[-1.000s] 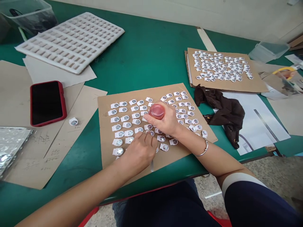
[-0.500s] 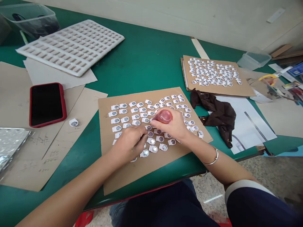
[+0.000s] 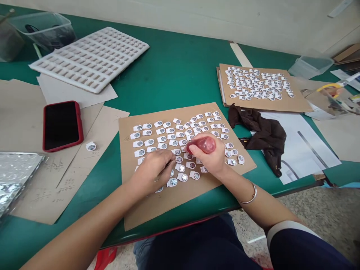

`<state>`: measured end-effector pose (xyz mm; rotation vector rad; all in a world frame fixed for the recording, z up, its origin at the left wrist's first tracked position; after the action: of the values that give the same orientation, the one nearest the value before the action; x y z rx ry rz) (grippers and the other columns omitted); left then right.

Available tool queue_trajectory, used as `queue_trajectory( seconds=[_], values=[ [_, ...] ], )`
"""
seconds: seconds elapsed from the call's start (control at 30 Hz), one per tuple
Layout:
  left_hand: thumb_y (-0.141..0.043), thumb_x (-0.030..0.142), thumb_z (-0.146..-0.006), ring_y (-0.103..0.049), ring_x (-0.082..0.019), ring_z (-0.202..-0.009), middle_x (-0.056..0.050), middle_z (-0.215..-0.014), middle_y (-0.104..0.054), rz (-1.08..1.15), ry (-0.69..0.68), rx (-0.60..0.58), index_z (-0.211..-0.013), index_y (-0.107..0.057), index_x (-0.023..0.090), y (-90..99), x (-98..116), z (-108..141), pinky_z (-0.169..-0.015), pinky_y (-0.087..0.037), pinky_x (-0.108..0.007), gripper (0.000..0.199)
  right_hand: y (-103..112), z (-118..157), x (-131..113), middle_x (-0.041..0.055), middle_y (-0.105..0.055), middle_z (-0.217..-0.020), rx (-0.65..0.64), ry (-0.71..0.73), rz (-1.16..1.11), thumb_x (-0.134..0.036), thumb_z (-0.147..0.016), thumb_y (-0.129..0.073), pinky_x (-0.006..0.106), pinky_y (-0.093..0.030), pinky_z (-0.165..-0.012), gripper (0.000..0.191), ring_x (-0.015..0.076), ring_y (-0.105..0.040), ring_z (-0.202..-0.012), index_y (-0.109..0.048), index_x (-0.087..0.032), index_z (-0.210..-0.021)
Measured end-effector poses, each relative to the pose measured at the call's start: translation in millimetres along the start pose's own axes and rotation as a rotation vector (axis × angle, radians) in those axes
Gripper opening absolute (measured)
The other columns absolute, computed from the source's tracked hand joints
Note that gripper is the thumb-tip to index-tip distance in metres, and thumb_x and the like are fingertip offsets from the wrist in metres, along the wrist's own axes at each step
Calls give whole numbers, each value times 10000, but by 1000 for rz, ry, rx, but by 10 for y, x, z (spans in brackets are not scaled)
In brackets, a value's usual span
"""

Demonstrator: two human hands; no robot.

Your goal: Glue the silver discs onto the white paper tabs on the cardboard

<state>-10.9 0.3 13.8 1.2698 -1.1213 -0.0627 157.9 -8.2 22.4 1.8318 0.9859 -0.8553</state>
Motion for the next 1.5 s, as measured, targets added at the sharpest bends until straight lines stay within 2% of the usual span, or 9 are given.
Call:
queue_trajectory(
  seconds=[0.6,0.8,1.17,1.5],
  values=[
    [-435,144,-844,-472,-113,-594,9,-662,-525,48,-13,-3,-789,-522,176,14,13,13,-568,-343,-256,107,-66,10,86,19,-614,-807,-52,-26,9,-323,-675,-685,327,-499,-736,235,146,-593,-756,-579,-194,-840],
    [-448,138,-835,-504,-121,-629,-1,-707,-564,54,-10,20,-819,-540,179,17,-6,13,-571,-355,-258,103,-68,14,61,17,-613,-804,-64,13,-2,-301,-688,-681,308,-498,-718,219,138,-590,-757,-577,-192,-847],
    [-455,134,-833,-482,-116,-604,7,-674,-545,93,10,1,-818,-557,169,38,12,-5,-562,-345,-258,109,-61,30,39,10,-613,-810,-57,53,22,-297,-683,-683,311,-498,-717,215,139,-592,-763,-576,-203,-843],
    [-428,147,-842,-493,-124,-604,-5,-670,-552,91,9,3,-812,-552,173,38,11,-3,-565,-356,-260,130,-64,21,37,10,-615,-804,-68,25,39,-332,-695,-670,325,-503,-724,211,146,-595,-756,-569,-219,-842]
  ],
)
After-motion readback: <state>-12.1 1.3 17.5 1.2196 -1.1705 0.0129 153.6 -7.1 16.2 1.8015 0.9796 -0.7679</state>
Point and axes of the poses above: each hand's wrist, its own z-axis away from the middle knuckle, its own y-axis out of the back of the hand, x = y × z, the point moved 5 cm from there along -z, towards the middle knuckle
